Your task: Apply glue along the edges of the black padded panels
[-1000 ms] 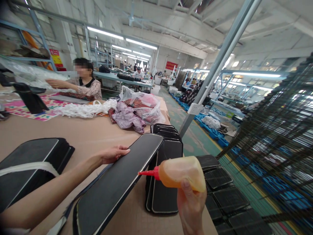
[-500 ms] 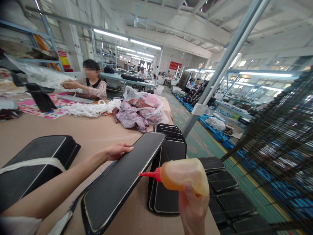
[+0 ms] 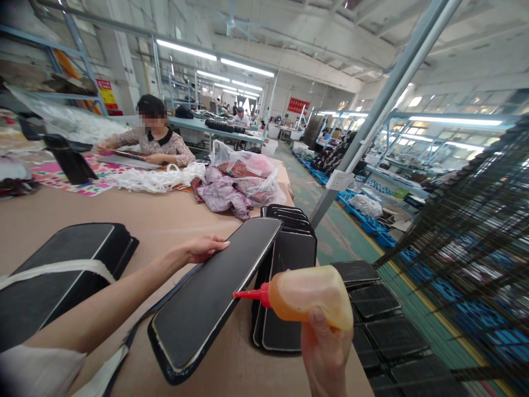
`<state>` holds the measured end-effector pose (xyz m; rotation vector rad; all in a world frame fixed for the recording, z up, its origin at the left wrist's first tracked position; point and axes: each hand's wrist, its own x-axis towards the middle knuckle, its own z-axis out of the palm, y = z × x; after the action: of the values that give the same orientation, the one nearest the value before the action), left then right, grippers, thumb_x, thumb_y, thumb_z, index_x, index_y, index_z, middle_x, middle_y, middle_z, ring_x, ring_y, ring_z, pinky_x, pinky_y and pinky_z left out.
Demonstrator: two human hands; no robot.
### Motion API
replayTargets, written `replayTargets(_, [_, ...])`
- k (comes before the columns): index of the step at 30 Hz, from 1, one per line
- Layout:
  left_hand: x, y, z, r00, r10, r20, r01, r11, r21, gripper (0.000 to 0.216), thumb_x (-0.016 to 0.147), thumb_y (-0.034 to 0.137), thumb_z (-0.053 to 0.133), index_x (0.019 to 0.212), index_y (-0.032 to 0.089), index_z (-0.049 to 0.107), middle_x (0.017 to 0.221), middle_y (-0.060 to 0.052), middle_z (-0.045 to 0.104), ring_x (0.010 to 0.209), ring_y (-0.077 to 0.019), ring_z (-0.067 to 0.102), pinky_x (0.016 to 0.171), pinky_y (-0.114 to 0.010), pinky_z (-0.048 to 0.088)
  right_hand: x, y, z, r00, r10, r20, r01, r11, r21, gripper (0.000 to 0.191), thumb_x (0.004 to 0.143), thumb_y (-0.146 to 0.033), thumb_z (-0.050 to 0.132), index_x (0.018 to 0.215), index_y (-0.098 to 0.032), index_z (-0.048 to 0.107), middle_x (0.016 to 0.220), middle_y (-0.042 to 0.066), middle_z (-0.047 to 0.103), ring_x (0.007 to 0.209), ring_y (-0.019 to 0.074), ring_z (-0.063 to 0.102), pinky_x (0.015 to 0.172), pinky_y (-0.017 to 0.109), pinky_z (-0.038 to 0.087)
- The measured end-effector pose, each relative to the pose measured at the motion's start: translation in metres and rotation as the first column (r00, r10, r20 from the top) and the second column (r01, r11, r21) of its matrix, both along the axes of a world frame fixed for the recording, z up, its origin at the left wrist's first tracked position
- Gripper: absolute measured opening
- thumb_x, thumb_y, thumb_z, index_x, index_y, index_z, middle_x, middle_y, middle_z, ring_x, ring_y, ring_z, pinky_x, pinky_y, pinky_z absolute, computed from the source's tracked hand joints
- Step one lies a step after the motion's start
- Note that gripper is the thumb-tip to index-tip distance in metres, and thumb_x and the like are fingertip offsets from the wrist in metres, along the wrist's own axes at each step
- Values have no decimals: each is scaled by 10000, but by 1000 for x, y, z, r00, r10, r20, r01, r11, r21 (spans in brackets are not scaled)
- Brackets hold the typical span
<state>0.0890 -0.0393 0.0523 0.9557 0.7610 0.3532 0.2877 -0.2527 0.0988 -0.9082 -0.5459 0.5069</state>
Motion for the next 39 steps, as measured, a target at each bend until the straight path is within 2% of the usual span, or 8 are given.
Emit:
replayTargets(10, [-3, 3, -5, 999, 38, 0, -38, 999, 0, 446, 486, 355, 865, 820, 115, 692, 758, -59, 731, 676, -176, 658, 713, -291, 490, -3, -2, -5, 1000, 17, 6, -17, 1000, -19, 541, 589, -350, 822, 1071, -191, 634, 957, 83, 678, 882, 222, 640, 677, 245, 546])
replayTargets(18, [-3, 9, -6, 998, 58, -26, -58, 998, -8, 473, 449, 362, 879, 808, 111, 700, 721, -57, 725, 670, -186, 650, 713, -319, 504, -9, -6, -4, 998, 54, 8, -54, 998, -23, 582, 604, -336, 816, 1127, -200, 602, 944, 100, 678, 893, 274, 647, 622, 294, 567])
replayTargets(23, [-4, 11, -7, 996, 71, -52, -71, 997, -16, 487, 410, 359, 889, 786, 111, 703, 704, -52, 721, 665, -180, 643, 697, -308, 505, -10, -9, -10, 997, 83, 9, -82, 996, -36, 609, 627, -358, 792, 1171, -186, 577, 984, 117, 670, 902, 304, 645, 619, 332, 575])
replayTargets(32, [-8, 14, -8, 990, 107, -97, -109, 994, -17, 337, 515, 308, 852, 741, 123, 684, 665, -44, 711, 641, -170, 643, 677, -286, 502, -10, -12, -25, 989, 148, 14, -148, 988, -36, 565, 687, -322, 754, 1198, -186, 556, 981, 119, 675, 907, 310, 642, 654, 369, 572])
replayTargets(39, [-10, 16, -7, 978, 164, -127, -168, 986, -19, 261, 572, 276, 828, 709, 118, 672, 640, -39, 703, 616, -156, 635, 652, -269, 510, -13, -17, -32, 985, 169, -20, -169, 985, -27, 493, 715, -276, 730, 1175, -193, 575, 948, 104, 682, 892, 282, 647, 662, 333, 566])
